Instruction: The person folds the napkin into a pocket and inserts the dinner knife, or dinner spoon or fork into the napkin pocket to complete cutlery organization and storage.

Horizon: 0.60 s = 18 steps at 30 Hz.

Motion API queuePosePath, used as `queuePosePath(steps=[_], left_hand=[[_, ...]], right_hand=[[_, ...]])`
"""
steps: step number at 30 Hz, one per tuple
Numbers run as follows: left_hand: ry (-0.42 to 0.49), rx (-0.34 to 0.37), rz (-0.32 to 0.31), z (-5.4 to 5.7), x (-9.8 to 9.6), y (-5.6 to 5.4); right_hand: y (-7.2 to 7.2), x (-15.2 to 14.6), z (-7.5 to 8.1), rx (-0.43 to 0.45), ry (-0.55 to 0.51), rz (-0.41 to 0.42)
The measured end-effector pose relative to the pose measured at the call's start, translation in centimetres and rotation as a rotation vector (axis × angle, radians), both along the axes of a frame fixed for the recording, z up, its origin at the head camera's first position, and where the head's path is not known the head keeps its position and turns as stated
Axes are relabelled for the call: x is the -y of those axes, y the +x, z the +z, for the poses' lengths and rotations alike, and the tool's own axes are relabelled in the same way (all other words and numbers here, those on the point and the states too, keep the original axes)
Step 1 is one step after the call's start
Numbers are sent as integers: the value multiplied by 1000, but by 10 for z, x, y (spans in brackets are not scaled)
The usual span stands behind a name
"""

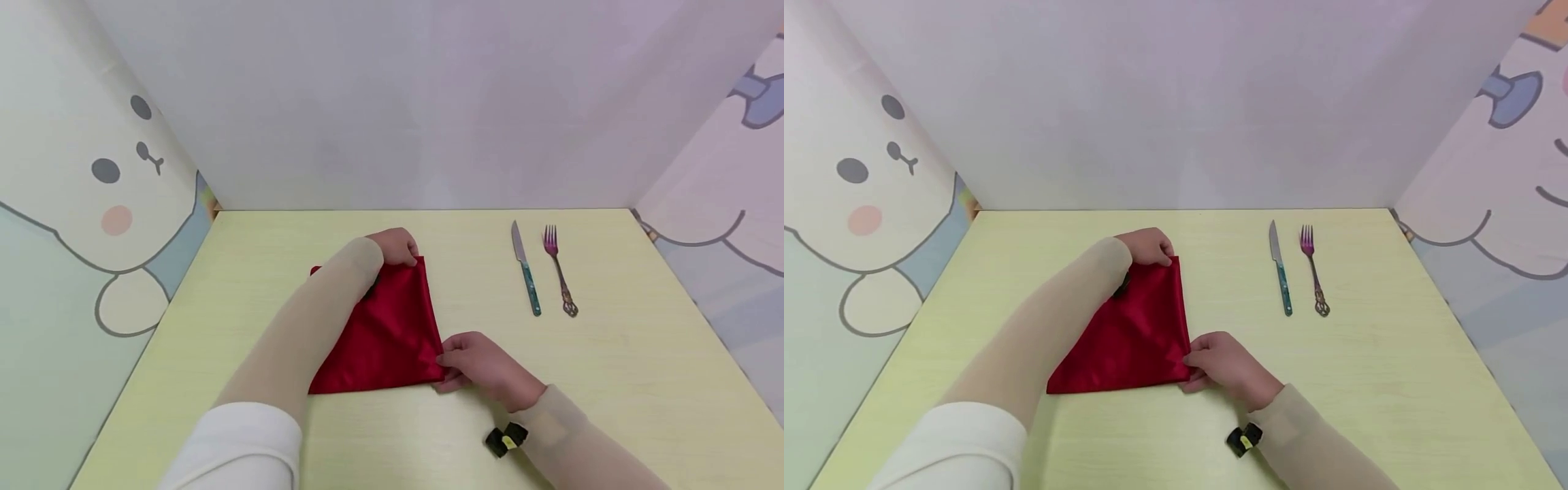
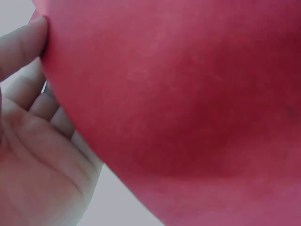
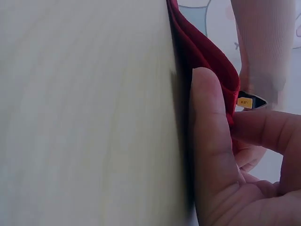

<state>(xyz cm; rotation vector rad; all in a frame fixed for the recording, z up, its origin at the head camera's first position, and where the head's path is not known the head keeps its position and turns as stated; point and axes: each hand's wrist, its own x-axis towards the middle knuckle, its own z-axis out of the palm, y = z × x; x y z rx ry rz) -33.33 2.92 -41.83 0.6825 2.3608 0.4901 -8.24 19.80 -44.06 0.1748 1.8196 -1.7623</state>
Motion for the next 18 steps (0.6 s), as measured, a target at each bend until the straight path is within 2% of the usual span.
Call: queuePosePath(steps=[2,8,13,18], left_hand=[[15,3,1,1,-3,0],[76,-21,42,-11,-21,-2],[91,-56,63,-12,-37,5],[71,-112,62,-13,-51,11]], right_hand=[[1,-3,0,-5,3,3],[5,-17,2,-40,40,-7],[6,-26,8,-104,157,-6],[4,-37,11,-116,263,3]])
